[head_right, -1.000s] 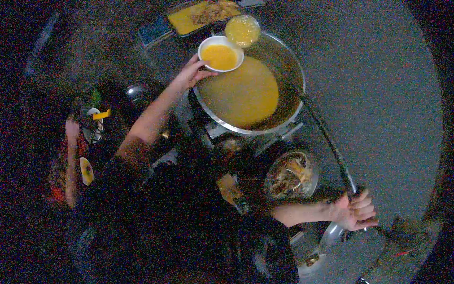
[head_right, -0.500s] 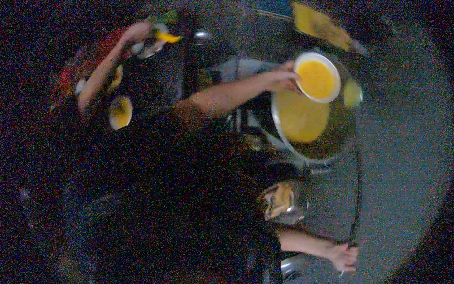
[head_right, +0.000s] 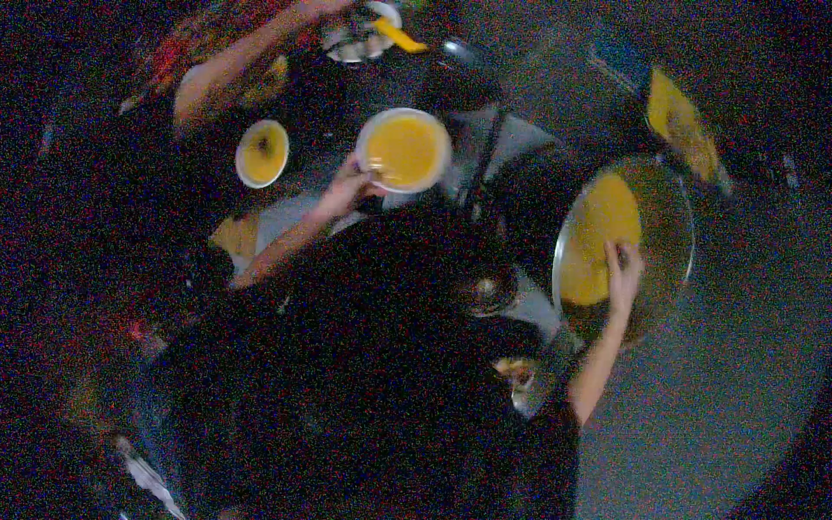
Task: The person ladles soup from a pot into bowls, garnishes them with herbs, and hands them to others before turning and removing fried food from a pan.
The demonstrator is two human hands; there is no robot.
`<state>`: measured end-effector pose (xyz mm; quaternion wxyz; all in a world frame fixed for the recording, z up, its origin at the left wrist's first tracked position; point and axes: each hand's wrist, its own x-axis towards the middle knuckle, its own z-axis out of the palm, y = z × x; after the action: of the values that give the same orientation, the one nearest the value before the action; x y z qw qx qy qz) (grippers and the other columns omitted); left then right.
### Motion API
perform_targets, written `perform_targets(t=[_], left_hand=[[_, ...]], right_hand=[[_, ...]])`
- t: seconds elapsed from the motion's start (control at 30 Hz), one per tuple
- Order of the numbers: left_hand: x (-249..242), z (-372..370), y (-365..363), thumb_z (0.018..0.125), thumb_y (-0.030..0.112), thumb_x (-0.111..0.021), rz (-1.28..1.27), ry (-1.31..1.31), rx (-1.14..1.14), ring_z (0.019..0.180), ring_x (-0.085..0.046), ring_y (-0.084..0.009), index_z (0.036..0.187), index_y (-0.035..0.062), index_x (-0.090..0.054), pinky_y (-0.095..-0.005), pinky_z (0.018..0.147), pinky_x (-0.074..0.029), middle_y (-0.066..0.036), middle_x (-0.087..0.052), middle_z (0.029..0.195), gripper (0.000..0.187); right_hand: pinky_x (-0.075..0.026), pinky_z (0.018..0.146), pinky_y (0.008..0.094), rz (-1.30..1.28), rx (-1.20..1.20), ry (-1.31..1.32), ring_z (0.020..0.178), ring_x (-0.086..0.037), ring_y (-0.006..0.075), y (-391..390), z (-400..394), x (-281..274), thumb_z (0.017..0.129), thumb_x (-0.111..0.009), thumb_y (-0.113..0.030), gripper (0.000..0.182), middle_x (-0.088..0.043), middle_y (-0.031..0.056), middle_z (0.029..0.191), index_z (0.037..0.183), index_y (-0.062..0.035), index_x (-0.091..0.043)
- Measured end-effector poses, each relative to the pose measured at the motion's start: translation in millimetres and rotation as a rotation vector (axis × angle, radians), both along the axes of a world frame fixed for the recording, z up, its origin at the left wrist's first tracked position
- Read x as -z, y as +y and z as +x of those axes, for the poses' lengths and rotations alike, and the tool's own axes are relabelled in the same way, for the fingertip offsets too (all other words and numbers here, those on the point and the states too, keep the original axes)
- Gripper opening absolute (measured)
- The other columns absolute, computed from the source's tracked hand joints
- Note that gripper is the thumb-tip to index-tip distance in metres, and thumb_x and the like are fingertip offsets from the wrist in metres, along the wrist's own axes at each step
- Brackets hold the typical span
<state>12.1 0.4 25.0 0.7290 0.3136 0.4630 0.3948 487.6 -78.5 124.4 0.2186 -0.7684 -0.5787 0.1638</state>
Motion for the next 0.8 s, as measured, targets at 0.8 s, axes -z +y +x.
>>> perform_targets(t=[0.8], left_hand=[[-83.6, -25.8, 79.4, 0.080, 0.031, -0.045, 0.076, 0.793, 0.785, 0.064, -0.052, -0.0176, 0.064, 0.0082, -0.047, -0.0293, 0.054, -0.039, -0.004, -0.054, 0.069, 0.027]], right_hand=[[-0.039, 0.073, 0.0406, 0.110, 1.114, -0.795, 0.083, -0.049, 0.0333, -459.6, -172.3, -34.8, 0.060, -0.063, -0.016, 0.033, -0.052, 0.0181, 0.089, 0.086, 0.0001, -0.051]])
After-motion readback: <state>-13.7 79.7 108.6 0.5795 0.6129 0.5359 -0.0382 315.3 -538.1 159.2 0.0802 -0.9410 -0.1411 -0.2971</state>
